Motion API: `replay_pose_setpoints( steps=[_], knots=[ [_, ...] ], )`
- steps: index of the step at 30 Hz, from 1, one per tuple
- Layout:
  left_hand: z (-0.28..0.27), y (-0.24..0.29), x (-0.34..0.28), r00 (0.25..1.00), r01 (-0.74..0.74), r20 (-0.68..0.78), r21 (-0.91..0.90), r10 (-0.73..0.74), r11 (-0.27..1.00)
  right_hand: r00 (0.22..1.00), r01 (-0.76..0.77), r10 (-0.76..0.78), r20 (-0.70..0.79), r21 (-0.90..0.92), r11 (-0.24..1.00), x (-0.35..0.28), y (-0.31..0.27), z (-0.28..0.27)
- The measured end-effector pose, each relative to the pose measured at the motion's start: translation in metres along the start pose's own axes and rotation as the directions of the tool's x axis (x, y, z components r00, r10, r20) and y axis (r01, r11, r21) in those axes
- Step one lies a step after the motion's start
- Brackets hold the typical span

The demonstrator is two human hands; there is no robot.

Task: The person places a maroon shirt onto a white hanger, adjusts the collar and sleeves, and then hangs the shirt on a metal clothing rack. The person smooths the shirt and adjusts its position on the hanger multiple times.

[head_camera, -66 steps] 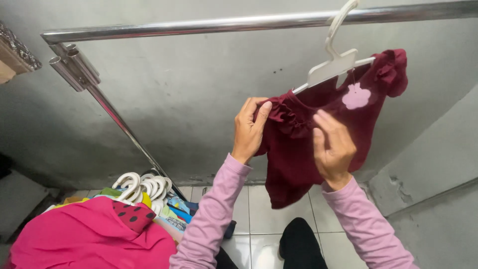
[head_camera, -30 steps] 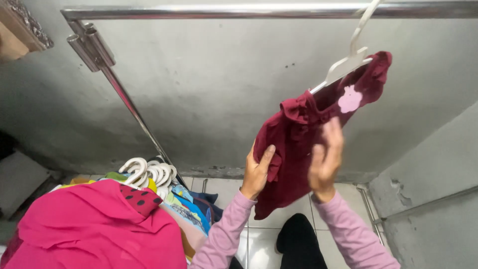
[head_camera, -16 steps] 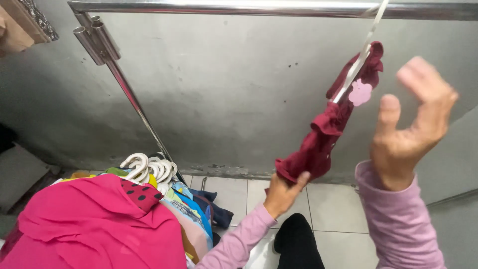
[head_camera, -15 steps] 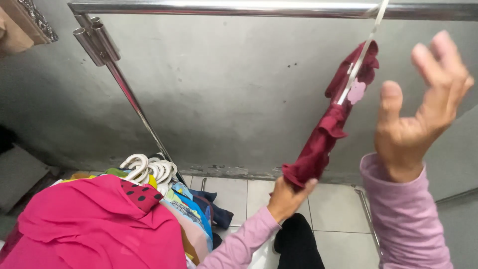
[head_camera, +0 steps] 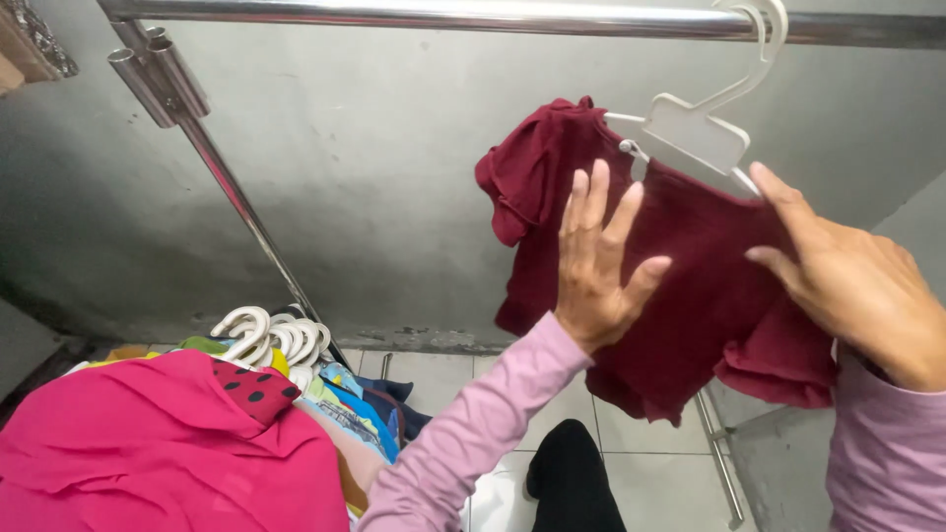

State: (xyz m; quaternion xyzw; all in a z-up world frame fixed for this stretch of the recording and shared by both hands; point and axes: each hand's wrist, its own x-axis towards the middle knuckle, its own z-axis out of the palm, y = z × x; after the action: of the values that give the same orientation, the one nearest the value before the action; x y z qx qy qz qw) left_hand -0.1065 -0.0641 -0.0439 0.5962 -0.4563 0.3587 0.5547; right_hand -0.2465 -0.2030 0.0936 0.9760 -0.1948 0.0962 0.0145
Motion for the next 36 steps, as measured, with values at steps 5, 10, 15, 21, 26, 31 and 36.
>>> replay_pose_setpoints(
  steps=[5,10,15,21,26,31,36],
  knots=[
    [0.062,-0.038,-0.025,0.961,-0.257,0.174,0.279,0.214,0.925,0.975,0.195,-0.148,-0.165,0.32,0.927,0.001,0.057,0.034],
    [0.045,-0.055,-0.12,0.832,-0.324,0.541,0.296,0.122,0.899,0.982,0.127,0.041,-0.185,0.804,0.582,-0.007,0.059,0.041],
    [0.023,-0.046,-0.111,0.891,-0.255,0.423,0.174,0.162,0.951,0.947,0.213,0.047,-0.316,0.734,0.644,-0.01,0.074,0.061],
    [-0.018,-0.07,-0.01,0.949,0.185,-0.289,0.179,-0.128,0.966,0.911,0.284,0.059,-0.408,0.725,0.627,-0.006,0.094,0.075],
    [-0.053,-0.131,0.008,0.575,0.818,0.048,-0.062,-0.817,0.572,0.928,0.245,0.108,-0.355,0.804,0.542,-0.002,0.1,0.08],
    [-0.072,-0.19,-0.041,0.512,0.813,0.219,-0.437,-0.83,0.386,0.91,0.285,0.096,-0.404,0.776,0.562,0.008,0.113,0.089],
    [-0.098,-0.202,-0.051,0.573,0.657,0.132,-0.663,-0.809,0.357,0.918,0.237,0.138,-0.372,0.793,0.562,0.015,0.113,0.099]
  ],
)
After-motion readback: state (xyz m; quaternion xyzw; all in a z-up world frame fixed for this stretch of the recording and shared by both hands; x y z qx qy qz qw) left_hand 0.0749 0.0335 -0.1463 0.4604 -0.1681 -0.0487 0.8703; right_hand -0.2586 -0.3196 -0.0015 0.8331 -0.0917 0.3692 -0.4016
